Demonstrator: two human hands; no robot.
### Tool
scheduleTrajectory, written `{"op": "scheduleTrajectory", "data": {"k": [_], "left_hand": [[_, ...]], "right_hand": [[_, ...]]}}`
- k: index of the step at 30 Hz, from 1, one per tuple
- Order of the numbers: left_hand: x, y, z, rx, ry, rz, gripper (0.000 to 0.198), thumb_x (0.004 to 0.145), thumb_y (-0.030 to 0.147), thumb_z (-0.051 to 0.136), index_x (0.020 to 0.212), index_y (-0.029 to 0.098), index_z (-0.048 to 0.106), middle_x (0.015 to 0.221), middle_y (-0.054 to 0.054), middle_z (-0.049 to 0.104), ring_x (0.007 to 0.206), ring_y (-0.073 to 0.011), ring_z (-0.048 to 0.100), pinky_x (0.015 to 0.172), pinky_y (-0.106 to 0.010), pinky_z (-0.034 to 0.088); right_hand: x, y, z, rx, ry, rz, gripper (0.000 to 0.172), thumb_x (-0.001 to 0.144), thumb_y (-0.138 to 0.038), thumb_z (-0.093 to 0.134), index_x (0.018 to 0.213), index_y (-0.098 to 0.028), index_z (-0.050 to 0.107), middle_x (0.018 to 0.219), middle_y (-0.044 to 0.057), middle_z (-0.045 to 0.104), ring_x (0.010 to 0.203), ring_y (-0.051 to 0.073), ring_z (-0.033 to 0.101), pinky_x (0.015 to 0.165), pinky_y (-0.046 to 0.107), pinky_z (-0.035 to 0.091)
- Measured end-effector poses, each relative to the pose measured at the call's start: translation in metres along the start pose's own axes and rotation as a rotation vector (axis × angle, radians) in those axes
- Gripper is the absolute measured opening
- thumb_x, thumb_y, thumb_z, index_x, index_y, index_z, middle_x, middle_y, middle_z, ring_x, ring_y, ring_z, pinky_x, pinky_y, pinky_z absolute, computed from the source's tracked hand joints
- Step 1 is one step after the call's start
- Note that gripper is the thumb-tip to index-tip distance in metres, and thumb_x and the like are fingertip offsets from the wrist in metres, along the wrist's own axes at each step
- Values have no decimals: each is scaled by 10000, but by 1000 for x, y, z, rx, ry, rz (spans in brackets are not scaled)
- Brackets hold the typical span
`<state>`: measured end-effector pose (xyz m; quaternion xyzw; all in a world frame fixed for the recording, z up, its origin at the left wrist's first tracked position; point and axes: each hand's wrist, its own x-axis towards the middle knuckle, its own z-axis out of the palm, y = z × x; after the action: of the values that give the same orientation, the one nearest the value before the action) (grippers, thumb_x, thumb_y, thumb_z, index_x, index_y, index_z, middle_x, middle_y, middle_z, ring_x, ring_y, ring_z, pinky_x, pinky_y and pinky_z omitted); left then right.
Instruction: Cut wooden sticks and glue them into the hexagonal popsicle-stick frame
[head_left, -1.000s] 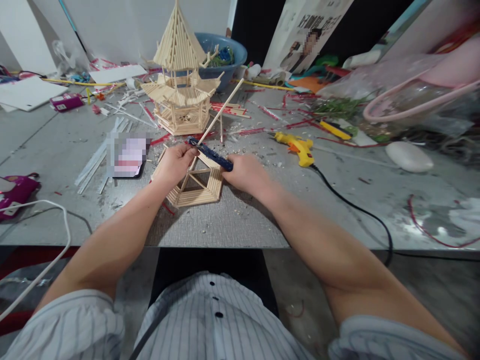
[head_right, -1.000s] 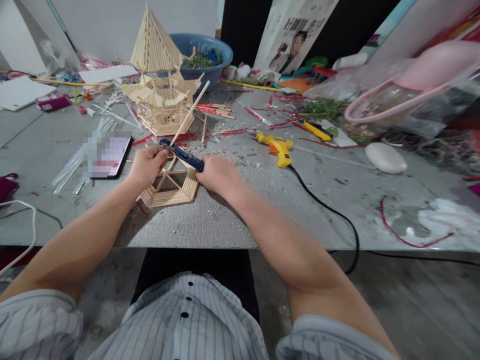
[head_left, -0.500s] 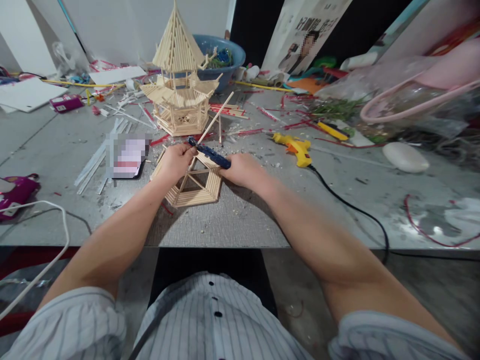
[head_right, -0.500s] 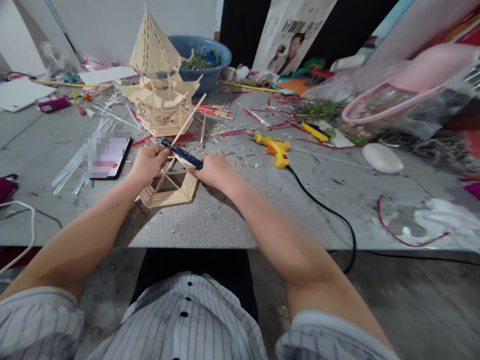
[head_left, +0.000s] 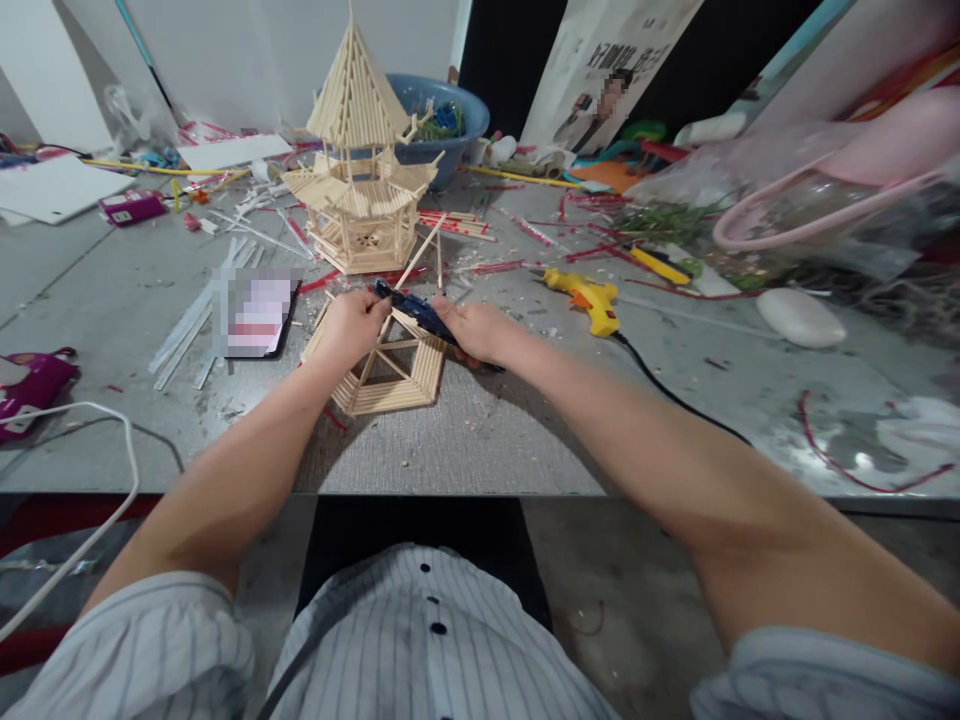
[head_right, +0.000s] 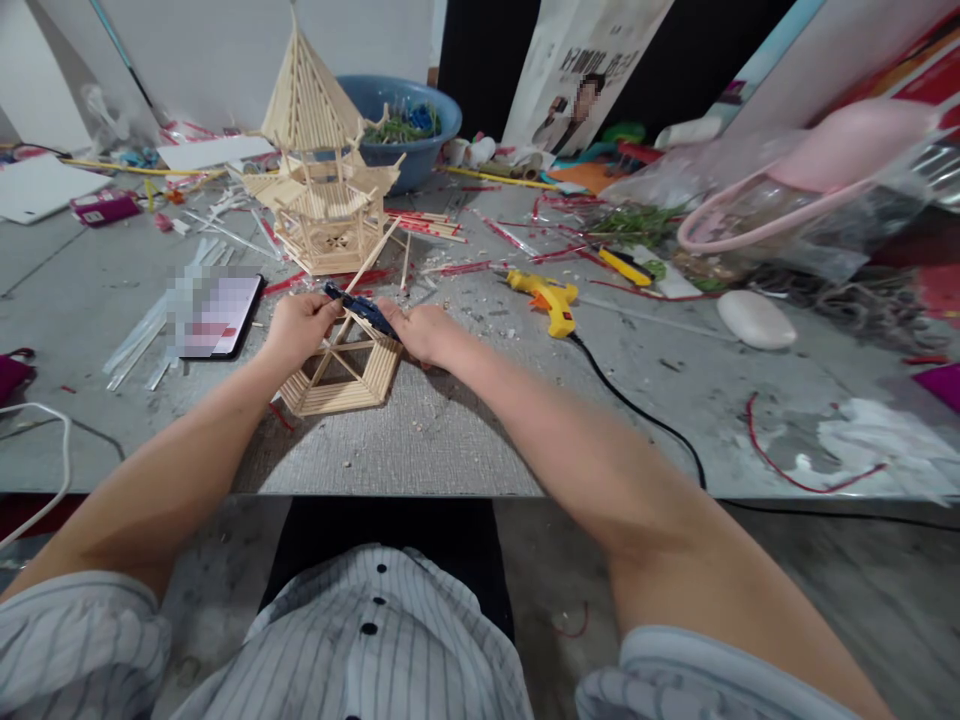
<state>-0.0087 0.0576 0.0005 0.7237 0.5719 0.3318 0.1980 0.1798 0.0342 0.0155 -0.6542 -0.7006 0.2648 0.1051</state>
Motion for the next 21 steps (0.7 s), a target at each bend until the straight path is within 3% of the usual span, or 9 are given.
{"op": "scheduleTrajectory", "data": {"k": [8,17,21], "left_hand": [[-1,0,0,210,20,-3,342,840,409,462,613,184,585,576,-25,541,556,-143,428,538,-276,238],[-3,0,1,214,-24,55,362,862,422,434,687,186,646,614,-39,582,567,-148,450,544,-278,242],[-2,-4,1,181,-12,66,362,855,423,443,722,177,674,654,-45,619,600,-151,483,557,-275,258]], "right_hand": [[1,0,-1,51,-21,51,822,863,-731,72,520,-198,596,436,87,510,511,193,577,655,369,480],[1,4,6,65,20,77,807,875,-719,91,517,-197,592,388,70,465,483,186,560,624,341,480],[5,9,7,148,-30,123,861,796,-812,72,574,-189,622,404,76,492,418,184,527,533,357,476]]}}
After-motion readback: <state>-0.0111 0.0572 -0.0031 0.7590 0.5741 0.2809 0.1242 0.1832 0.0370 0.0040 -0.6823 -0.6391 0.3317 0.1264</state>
